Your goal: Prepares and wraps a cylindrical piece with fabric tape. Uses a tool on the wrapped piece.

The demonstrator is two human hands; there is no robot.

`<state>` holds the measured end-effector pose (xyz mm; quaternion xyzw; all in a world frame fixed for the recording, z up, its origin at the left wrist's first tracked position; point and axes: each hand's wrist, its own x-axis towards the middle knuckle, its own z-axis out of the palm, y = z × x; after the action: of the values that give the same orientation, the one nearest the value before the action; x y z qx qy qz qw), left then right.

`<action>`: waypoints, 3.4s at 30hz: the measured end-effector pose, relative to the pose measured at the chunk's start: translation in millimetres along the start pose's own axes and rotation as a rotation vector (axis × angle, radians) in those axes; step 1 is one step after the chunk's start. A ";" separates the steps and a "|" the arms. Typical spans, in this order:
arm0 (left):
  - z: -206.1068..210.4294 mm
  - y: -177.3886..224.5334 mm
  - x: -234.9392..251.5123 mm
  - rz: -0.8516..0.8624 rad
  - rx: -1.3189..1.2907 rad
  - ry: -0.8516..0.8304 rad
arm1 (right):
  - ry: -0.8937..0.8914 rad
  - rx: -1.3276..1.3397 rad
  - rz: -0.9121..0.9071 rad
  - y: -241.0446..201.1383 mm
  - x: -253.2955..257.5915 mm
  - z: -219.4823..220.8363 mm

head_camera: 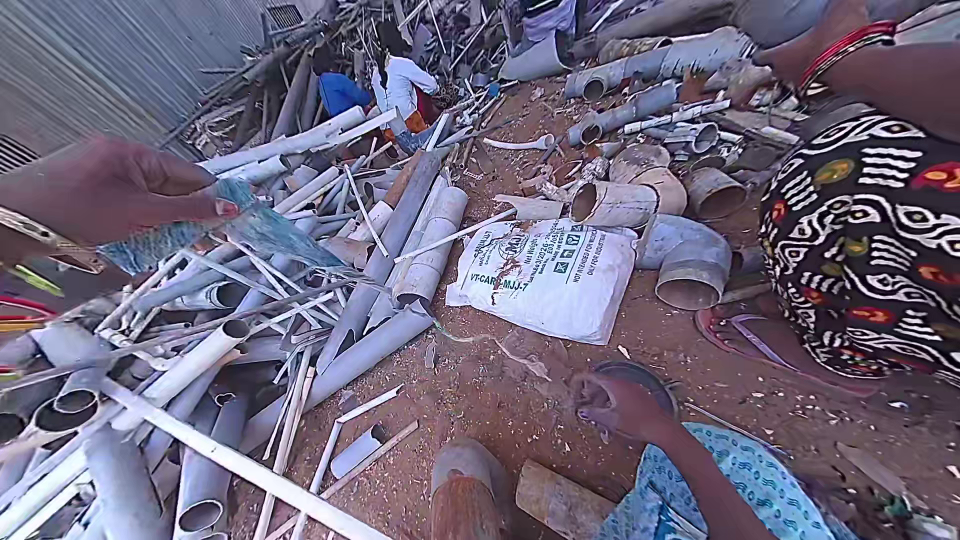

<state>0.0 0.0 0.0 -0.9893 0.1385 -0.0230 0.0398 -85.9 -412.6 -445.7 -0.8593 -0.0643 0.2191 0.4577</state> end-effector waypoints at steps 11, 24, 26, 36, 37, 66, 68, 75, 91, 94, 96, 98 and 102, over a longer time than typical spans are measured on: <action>9.2 81.3 -13.0 0.024 -0.470 -0.073 | 0.079 -0.084 0.051 -19.6 1.3 9.6; 59.7 201.7 -49.4 -0.031 -0.721 0.020 | 1.311 0.219 -0.997 -139.3 -29.0 24.6; 64.8 205.1 -57.1 0.004 -0.740 0.038 | 1.291 0.185 -1.045 -161.2 -32.9 9.0; 70.1 186.1 -94.8 -0.004 -0.816 0.083 | 1.225 0.031 -1.121 -168.2 -55.4 43.7; 71.7 183.9 -97.8 0.010 -0.825 0.083 | 1.251 0.053 -1.107 -165.8 -57.4 47.6; 121.3 211.9 -129.1 0.221 -0.738 -0.046 | 1.309 0.630 -0.989 -142.7 -92.4 17.9; 122.2 206.2 -127.8 0.278 -0.604 0.093 | 1.385 0.629 -0.990 -135.7 -102.9 -1.1; 121.0 217.2 -140.2 0.412 -0.562 -0.016 | 0.507 0.663 -1.035 -144.1 -101.5 13.1; 176.6 251.6 -156.2 0.579 0.156 0.680 | 0.752 0.428 -1.280 -159.6 -117.6 40.5; 180.8 258.0 -159.4 0.538 0.093 0.614 | 0.731 0.417 -1.224 -155.9 -116.9 39.8; 177.8 260.1 -164.1 0.522 0.032 0.517 | 0.707 0.417 -1.191 -154.7 -116.7 37.0; 174.6 259.4 -167.3 0.517 -0.056 0.450 | 0.669 0.426 -1.189 -154.9 -117.6 35.5; 173.0 252.4 -167.1 0.516 -0.197 0.360 | 0.616 0.529 -1.170 -156.3 -115.1 39.3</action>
<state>-219.4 -183.4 -199.5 -0.9007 0.3910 -0.1731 -0.0764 -192.0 -329.0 -300.8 -0.5670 -0.3275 -0.3070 0.6907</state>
